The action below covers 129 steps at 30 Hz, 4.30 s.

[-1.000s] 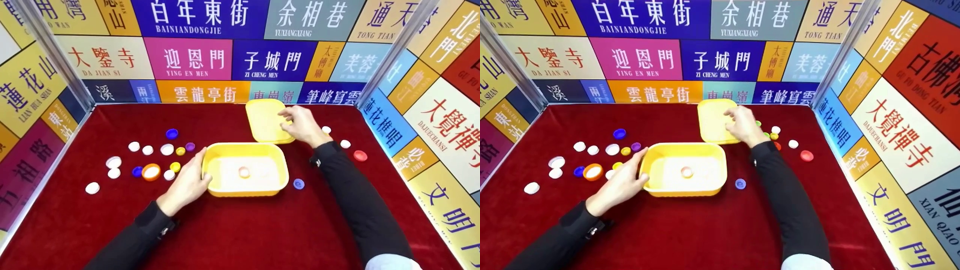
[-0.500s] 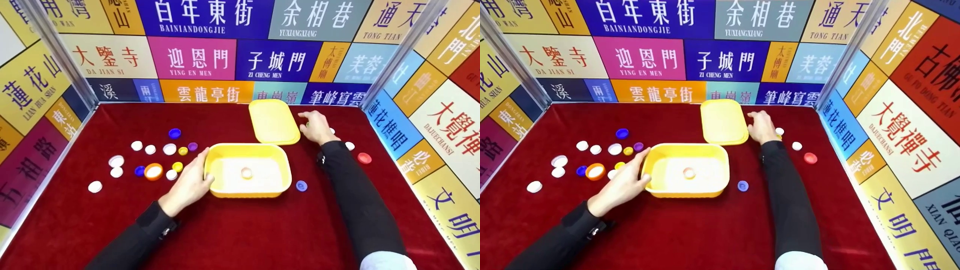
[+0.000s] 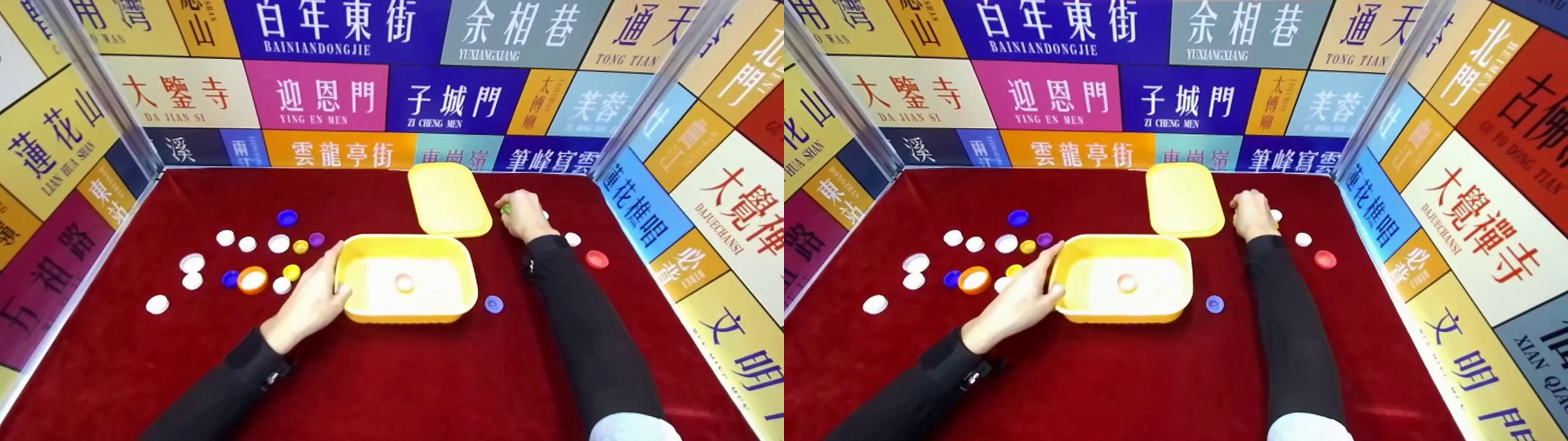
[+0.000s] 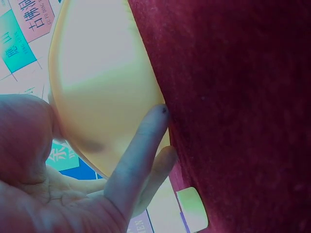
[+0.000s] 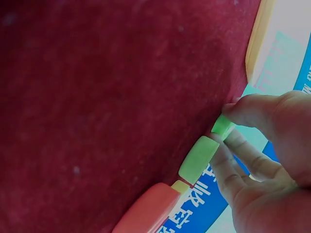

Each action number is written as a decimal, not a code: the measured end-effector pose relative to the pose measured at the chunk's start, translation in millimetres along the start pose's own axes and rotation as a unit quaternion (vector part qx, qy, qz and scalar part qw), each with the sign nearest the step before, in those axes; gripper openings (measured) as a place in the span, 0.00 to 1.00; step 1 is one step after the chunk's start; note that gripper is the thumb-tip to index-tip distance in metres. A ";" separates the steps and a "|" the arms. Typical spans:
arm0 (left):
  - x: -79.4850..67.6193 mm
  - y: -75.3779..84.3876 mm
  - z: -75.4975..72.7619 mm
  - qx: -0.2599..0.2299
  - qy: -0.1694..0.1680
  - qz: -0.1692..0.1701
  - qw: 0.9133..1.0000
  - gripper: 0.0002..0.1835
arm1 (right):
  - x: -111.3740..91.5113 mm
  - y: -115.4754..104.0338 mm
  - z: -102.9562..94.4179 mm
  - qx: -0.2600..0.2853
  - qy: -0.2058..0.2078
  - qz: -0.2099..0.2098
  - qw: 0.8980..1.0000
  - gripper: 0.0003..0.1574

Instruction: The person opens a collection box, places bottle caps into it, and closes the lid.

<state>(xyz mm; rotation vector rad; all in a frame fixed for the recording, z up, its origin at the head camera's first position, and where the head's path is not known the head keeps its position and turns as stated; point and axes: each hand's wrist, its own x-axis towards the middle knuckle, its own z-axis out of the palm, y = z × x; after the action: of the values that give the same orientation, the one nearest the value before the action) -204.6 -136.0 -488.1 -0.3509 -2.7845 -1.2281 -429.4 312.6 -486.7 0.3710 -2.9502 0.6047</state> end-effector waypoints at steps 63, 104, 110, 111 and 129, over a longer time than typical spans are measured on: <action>20.8 21.3 9.4 0.086 0.005 -0.081 0.993 0.39 | -121.9 -167.1 13.5 0.009 -0.095 -0.283 0.954 0.09; 21.6 14.4 9.0 0.070 -0.002 -0.077 0.995 0.39 | -105.3 -129.7 -25.4 0.089 0.006 -0.182 0.979 0.16; 21.8 13.4 9.0 0.066 -0.002 -0.078 0.995 0.39 | -95.7 -99.9 -31.1 0.090 0.017 -0.123 0.988 0.22; 21.9 13.4 9.0 0.064 -0.001 -0.076 0.995 0.39 | -94.4 -93.8 -32.4 0.091 0.016 -0.112 0.989 0.23; 24.7 7.2 -0.2 0.015 -0.015 -0.046 0.999 0.37 | -93.1 7.8 -42.9 0.041 0.033 0.017 0.999 0.29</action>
<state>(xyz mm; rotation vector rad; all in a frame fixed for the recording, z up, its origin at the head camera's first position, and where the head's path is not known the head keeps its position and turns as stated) -226.9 -127.1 -478.8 -0.2446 -2.8712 -1.2066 -339.2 356.8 -464.5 0.3042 -2.8814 0.7284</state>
